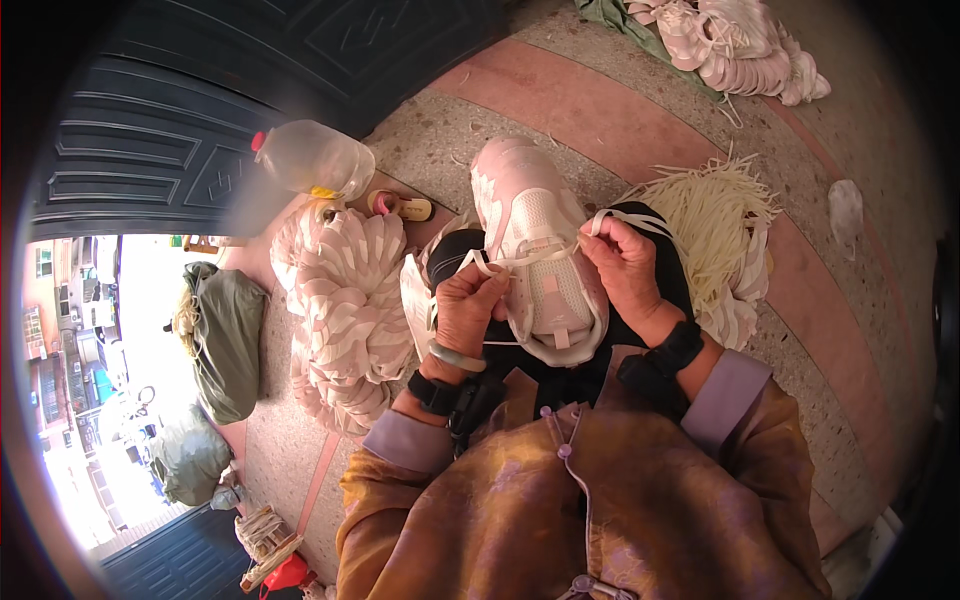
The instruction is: Insert and thread laces into a new pair of white sneakers.
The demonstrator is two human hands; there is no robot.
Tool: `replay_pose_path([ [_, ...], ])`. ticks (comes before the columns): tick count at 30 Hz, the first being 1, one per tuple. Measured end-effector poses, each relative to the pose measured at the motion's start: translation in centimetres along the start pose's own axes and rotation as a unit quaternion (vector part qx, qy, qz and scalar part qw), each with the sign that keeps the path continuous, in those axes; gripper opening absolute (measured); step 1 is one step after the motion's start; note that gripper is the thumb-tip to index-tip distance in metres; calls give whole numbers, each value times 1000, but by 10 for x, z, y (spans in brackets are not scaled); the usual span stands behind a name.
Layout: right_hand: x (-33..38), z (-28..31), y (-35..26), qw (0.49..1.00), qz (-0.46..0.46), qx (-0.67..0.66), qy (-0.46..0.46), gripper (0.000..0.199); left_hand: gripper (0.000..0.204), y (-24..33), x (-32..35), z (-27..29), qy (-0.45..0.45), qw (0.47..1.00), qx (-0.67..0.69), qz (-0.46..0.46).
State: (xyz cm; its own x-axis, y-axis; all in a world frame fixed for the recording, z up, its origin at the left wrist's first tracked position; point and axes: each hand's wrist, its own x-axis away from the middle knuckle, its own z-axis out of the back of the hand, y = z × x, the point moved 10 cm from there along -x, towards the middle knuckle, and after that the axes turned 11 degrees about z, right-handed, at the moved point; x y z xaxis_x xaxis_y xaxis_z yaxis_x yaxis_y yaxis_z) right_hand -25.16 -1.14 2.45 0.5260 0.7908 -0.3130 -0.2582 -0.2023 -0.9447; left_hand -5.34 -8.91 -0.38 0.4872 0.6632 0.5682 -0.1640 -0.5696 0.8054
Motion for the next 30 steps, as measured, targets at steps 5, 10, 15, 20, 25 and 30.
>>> replay_pose_path([
  [5, 2, 4, 3, 999, 5, -14, 29, 5, 8, 1, -1, 0, 12, 999, -41, -24],
  [10, -6, -7, -36, 981, 161, 103, -20, 9, 6, 9, -1, -2, 54, 990, -77, -102],
  [15, -2, -28, -53, 931, 278, 204, -117, 14, 4, 15, -5, -1, 83, 981, -78, -160],
  [20, 2, -10, -28, 972, 135, 170, -86, 18, 4, 15, -6, -3, 92, 976, -89, -177],
  [25, 26, 8, -10, 990, -55, -52, -122, 15, 6, 32, 4, -7, 129, 941, -171, -263],
  [30, 74, 57, 7, 944, -249, -117, -183, 6, 7, 30, 0, 3, 155, 935, -187, -260],
])
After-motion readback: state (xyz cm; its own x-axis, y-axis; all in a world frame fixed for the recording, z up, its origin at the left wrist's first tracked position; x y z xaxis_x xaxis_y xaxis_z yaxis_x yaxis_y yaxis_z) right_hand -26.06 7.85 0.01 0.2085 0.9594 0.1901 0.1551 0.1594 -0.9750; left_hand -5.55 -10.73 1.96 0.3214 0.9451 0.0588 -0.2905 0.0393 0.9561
